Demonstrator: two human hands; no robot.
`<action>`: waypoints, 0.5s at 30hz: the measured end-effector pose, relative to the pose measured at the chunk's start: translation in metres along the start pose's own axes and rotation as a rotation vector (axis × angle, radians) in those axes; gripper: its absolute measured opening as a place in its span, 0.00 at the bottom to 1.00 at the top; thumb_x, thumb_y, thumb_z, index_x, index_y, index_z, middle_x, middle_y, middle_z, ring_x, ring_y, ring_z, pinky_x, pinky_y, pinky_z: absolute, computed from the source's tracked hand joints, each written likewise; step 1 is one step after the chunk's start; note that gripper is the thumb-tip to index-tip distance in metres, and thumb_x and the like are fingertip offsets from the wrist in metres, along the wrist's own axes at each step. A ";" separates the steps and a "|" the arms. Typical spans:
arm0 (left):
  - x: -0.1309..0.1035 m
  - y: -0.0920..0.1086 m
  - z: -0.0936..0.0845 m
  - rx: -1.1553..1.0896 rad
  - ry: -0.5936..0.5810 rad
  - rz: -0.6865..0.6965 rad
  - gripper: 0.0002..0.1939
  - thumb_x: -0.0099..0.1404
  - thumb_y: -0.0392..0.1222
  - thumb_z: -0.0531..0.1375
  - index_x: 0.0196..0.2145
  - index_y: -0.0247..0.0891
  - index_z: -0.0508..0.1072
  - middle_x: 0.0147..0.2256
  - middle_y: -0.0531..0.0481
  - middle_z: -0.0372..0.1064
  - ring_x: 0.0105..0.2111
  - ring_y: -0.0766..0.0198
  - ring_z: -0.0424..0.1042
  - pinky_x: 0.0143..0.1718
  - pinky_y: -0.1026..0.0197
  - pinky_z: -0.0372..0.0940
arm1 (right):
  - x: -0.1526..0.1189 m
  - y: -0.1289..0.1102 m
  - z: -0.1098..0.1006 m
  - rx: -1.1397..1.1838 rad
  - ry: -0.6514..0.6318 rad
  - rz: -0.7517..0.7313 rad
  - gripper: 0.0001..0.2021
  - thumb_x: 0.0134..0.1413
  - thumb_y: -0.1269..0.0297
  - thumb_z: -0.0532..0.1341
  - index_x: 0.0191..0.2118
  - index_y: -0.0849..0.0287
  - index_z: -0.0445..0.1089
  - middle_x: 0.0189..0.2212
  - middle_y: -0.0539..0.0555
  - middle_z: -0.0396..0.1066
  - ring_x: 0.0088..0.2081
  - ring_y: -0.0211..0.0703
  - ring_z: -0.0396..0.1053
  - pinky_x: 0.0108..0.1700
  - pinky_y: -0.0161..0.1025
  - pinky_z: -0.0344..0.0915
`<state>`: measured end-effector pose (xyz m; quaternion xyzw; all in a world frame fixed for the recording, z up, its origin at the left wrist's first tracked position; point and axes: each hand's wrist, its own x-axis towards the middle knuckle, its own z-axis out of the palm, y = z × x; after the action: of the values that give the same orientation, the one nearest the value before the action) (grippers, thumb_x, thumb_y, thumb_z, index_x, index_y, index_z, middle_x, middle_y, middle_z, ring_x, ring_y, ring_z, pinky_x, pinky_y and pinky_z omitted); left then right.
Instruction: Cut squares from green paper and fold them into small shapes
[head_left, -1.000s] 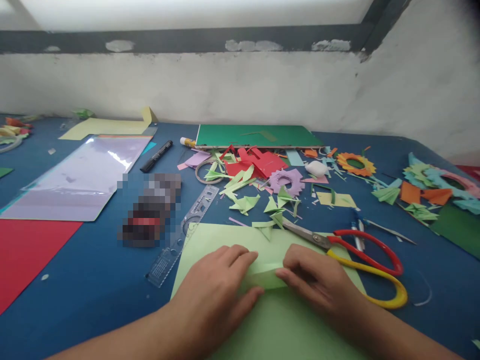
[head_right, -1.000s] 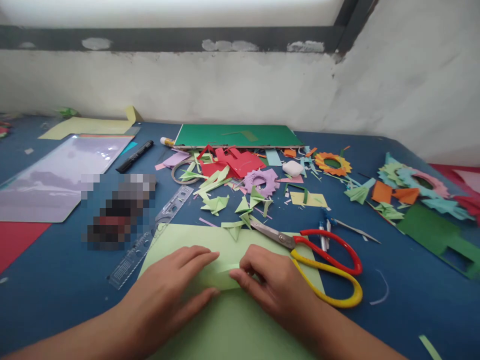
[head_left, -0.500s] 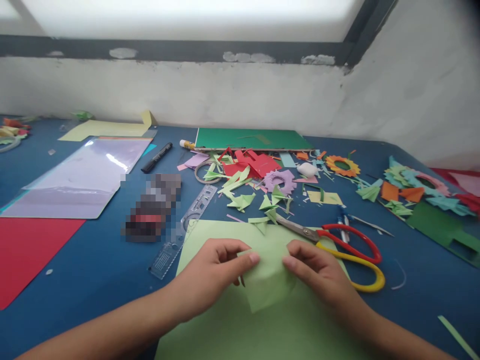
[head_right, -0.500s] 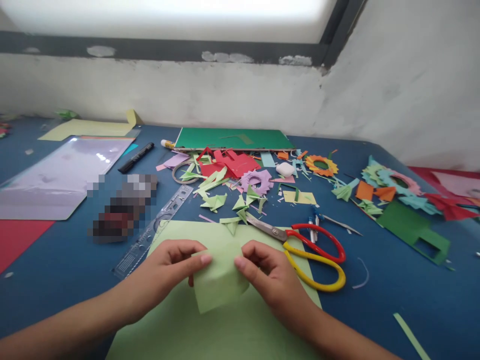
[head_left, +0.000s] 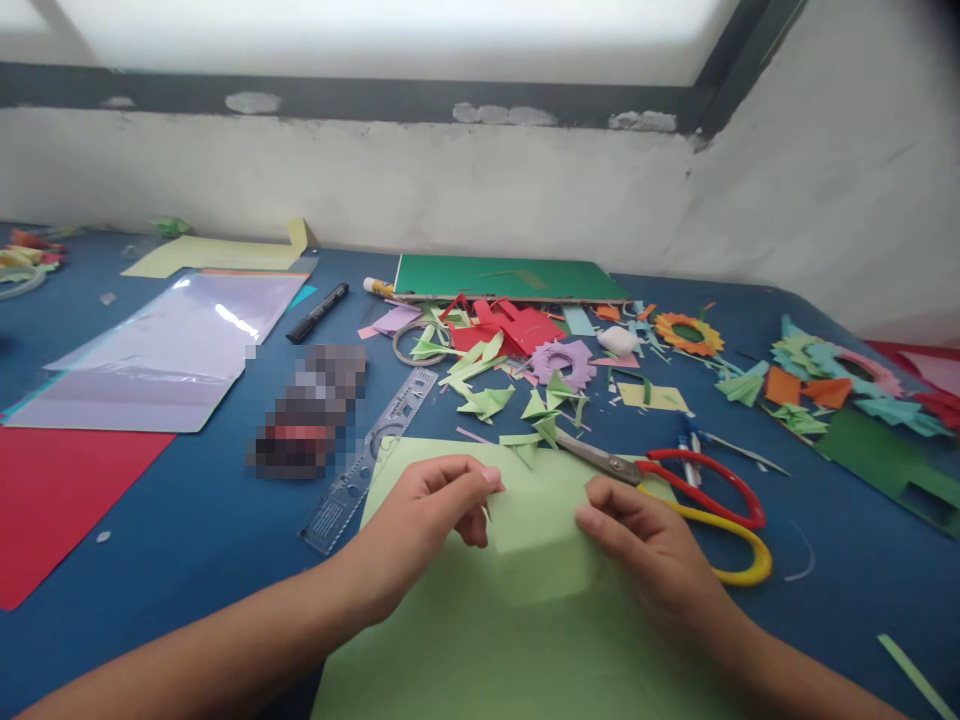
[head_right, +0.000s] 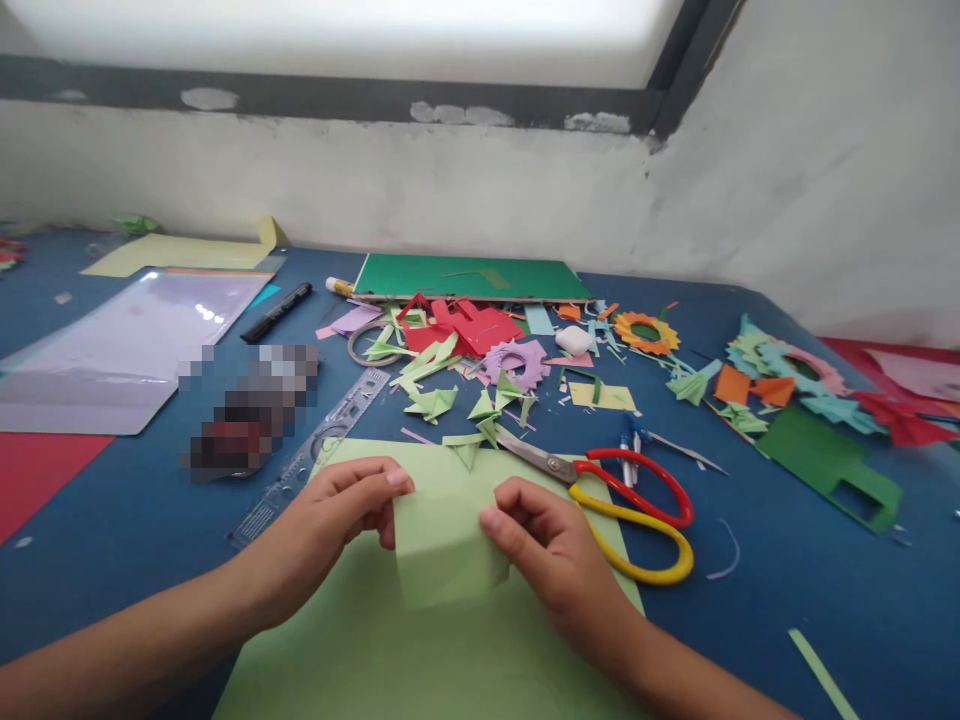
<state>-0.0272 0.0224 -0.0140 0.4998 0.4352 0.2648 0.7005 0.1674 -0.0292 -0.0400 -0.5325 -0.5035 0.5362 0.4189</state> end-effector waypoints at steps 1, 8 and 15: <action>-0.001 0.000 0.000 0.017 -0.009 0.008 0.13 0.59 0.46 0.58 0.23 0.34 0.67 0.18 0.55 0.62 0.22 0.70 0.61 0.28 0.67 0.57 | 0.000 0.000 0.000 0.004 -0.005 -0.006 0.16 0.52 0.51 0.58 0.23 0.58 0.59 0.19 0.45 0.53 0.20 0.33 0.54 0.20 0.28 0.56; -0.010 0.000 0.002 0.573 0.062 0.620 0.03 0.59 0.34 0.59 0.28 0.35 0.71 0.29 0.51 0.70 0.30 0.67 0.67 0.33 0.65 0.62 | 0.002 -0.006 -0.011 -0.405 0.073 -0.540 0.04 0.53 0.71 0.58 0.34 0.54 0.66 0.30 0.51 0.69 0.32 0.41 0.68 0.33 0.37 0.66; -0.010 -0.007 -0.002 1.151 -0.229 0.706 0.05 0.63 0.37 0.55 0.30 0.37 0.70 0.32 0.49 0.72 0.32 0.63 0.71 0.34 0.63 0.63 | 0.006 -0.010 -0.026 -0.964 -0.310 -0.761 0.09 0.55 0.76 0.52 0.35 0.57 0.66 0.32 0.54 0.73 0.35 0.42 0.69 0.39 0.40 0.64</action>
<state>-0.0343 0.0127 -0.0175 0.9294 0.2406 0.1493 0.2366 0.1923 -0.0196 -0.0293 -0.3609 -0.8975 0.1337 0.2156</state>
